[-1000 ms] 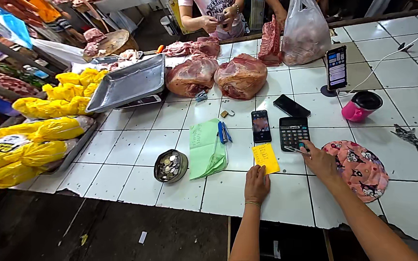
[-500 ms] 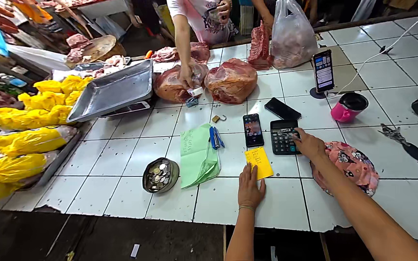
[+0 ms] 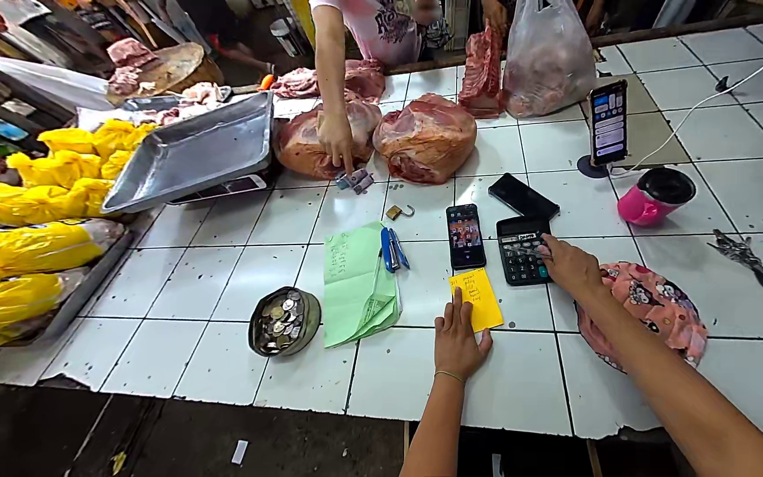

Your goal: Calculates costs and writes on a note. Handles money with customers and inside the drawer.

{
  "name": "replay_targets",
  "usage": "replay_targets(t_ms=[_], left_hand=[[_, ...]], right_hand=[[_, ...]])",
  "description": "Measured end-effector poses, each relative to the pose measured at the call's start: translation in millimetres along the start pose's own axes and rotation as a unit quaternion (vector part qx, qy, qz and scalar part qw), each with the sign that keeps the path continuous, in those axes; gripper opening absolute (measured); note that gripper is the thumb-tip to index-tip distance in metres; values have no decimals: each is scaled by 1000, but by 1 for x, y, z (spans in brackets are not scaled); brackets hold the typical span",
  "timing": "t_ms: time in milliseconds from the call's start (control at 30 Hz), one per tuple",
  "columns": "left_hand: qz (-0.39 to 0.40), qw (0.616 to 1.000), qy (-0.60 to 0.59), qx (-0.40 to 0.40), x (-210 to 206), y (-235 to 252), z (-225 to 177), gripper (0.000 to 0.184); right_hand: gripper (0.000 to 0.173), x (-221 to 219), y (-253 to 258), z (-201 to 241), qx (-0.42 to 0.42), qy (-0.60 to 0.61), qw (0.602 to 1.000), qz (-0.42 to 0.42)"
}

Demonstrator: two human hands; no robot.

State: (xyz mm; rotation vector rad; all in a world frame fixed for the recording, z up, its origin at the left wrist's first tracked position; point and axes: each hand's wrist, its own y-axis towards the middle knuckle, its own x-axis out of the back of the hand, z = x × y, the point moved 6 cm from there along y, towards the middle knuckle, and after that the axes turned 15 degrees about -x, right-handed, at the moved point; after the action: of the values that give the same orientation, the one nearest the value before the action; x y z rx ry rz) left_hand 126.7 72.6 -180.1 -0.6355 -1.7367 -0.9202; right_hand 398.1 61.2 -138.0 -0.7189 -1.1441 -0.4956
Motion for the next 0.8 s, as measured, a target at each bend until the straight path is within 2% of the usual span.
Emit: replay_targets(t_ms=[200, 300, 400, 500, 567, 667, 733, 800], left_hand=[[23, 999, 22, 5, -3, 0, 1, 90], [35, 999, -1, -5, -5, 1, 2, 89], [49, 999, -20, 2, -6, 3, 2, 89], [49, 999, -12, 1, -5, 3, 2, 89], [48, 999, -6, 1, -5, 2, 3, 89], [55, 998, -12, 5, -4, 3, 4, 89], [58, 998, -12, 7, -5, 4, 5, 89], [63, 998, -14, 8, -6, 3, 4, 88]], right_hand=[[45, 8, 1, 2, -3, 16, 1000, -4], [44, 8, 0, 2, 2, 23, 1000, 15], [44, 2, -20, 6, 70, 76, 995, 14], [46, -16, -56, 15, 135, 88, 986, -40], [47, -28, -63, 18, 128, 85, 986, -67], [50, -35, -62, 23, 70, 56, 996, -19], [48, -32, -64, 34, 85, 66, 994, -30], [49, -38, -65, 38, 75, 40, 996, 15]])
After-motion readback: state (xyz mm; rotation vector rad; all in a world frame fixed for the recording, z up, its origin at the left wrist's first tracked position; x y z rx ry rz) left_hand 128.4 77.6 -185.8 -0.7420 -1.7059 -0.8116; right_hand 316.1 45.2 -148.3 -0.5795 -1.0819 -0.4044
